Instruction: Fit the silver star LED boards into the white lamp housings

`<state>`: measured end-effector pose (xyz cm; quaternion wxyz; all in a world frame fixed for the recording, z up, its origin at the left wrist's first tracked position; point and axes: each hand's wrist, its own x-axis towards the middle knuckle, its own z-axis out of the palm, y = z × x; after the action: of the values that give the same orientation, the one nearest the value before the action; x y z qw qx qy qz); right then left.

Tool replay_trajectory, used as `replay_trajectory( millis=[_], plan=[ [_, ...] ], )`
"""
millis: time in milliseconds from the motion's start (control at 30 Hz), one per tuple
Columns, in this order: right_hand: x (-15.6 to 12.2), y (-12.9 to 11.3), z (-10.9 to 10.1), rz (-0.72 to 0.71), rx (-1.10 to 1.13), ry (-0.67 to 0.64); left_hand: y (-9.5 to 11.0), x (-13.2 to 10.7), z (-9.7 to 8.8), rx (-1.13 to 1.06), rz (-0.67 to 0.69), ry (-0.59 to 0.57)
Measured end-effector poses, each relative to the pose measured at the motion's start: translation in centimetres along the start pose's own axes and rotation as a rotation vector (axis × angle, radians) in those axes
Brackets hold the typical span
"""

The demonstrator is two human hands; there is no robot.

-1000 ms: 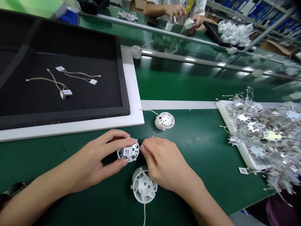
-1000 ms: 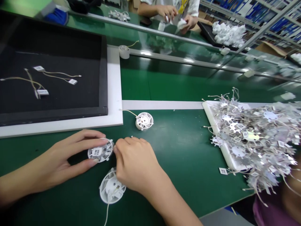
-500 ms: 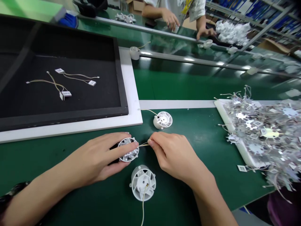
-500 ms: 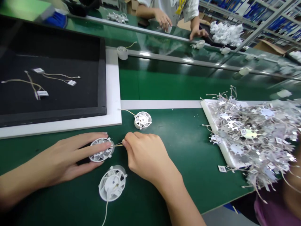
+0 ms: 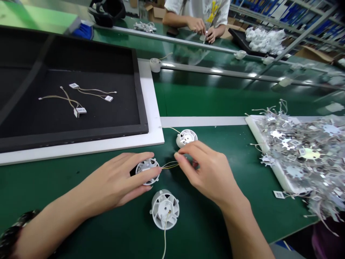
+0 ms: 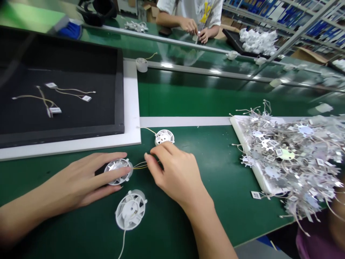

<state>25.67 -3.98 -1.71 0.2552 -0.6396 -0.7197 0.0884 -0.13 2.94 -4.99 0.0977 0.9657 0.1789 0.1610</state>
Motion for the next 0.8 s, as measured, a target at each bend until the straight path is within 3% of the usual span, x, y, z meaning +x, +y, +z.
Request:
replay_trajectory(
  millis=[67,133,300,467,600,733,800],
  plan=[
    [0.2,0.6,0.4,-0.030,-0.034,0.207,-0.1,-0.1,-0.2,-0.008,0.002,0.004],
    [0.6,1.4,1.1,-0.012,-0.099,0.310,-0.2,-0.4,-0.4,-0.015,0.005,0.011],
    [1.3,2.9,2.4,0.093,-0.150,0.144,-0.8,-1.0,-1.3,-0.065,-0.010,0.019],
    [1.0,2.8,1.9,-0.083,0.006,0.038,-1.1,-1.3,-1.7,-0.169,0.042,0.105],
    [0.8,3.3,0.9,-0.128,0.010,0.084,-1.1,-1.2,-2.4,-0.205,0.015,0.168],
    [0.7,3.9,-0.1,-0.124,0.001,0.062,-1.4,1.1,-4.2,-0.181,-0.069,0.145],
    [0.7,3.7,-0.6,-0.057,0.051,0.042,-1.5,3.3,-4.8,-0.109,-0.036,0.077]
  ],
)
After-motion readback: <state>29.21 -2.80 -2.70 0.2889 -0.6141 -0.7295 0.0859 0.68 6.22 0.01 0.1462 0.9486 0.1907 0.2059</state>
